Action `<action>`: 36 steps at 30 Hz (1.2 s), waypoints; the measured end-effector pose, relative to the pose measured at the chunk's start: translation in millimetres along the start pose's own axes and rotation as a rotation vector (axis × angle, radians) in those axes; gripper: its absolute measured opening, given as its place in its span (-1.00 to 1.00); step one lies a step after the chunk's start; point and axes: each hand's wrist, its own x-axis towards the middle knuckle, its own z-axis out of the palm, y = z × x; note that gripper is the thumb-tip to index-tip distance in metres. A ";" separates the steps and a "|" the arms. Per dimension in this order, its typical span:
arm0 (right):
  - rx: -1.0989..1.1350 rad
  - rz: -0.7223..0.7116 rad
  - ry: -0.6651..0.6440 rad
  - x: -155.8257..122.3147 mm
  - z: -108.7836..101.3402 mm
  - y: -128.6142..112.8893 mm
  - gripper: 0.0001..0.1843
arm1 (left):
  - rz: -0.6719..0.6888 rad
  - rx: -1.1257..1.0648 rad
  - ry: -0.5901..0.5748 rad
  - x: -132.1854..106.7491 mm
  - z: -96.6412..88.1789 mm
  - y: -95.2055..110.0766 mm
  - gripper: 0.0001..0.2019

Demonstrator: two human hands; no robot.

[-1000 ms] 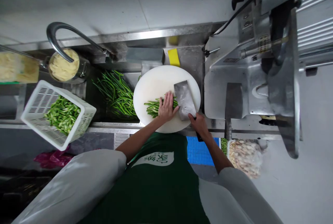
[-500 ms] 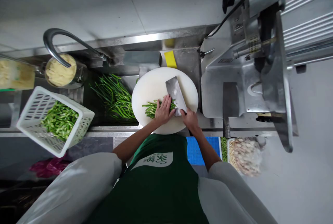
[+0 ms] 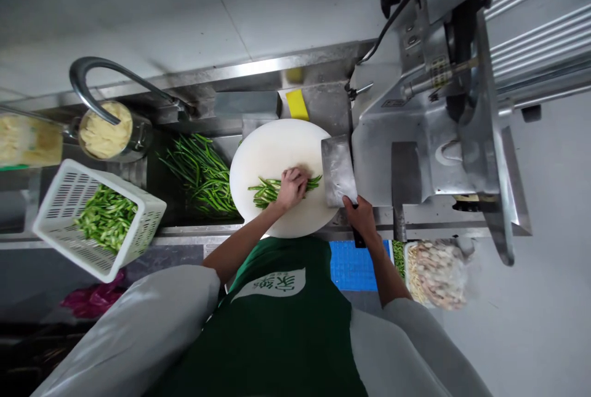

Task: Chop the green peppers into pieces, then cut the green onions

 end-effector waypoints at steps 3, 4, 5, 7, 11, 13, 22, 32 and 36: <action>-0.020 0.003 -0.034 0.1 7.9 -3.3 -0.54 | -0.030 0.058 0.042 -20.4 7.6 11.4 -0.47; -0.038 -0.004 -0.037 0.4 10.2 -4.4 -0.56 | -0.025 0.073 0.039 -25.8 11.0 16.3 -0.43; -0.060 -0.011 -0.037 0.7 11.9 -5.4 -0.58 | -0.019 0.083 0.031 -29.8 14.4 21.0 -0.40; -0.108 -0.018 -0.037 0.7 13.7 -6.9 -0.59 | -0.015 0.091 0.021 -34.2 19.6 28.3 -0.35; -0.191 -0.013 -0.070 0.3 14.4 -14.3 -0.55 | -0.022 0.072 0.018 -35.1 21.3 31.4 -0.28; -0.233 -0.008 -0.088 2.5 16.8 -24.2 -0.54 | -0.019 0.070 0.012 -35.1 21.3 29.8 -0.26; -0.241 -0.063 -0.045 36.0 11.3 -64.1 -0.49 | 0.057 0.058 0.000 -41.1 8.4 25.4 -0.30; 0.000 -0.033 -0.078 10.9 -26.5 36.9 -0.51 | -0.371 0.127 0.088 -138.9 -14.9 -68.0 0.23; -0.047 -0.075 -0.098 3.5 -11.7 30.6 -0.54 | -0.260 0.091 0.068 -104.9 0.7 -52.2 0.18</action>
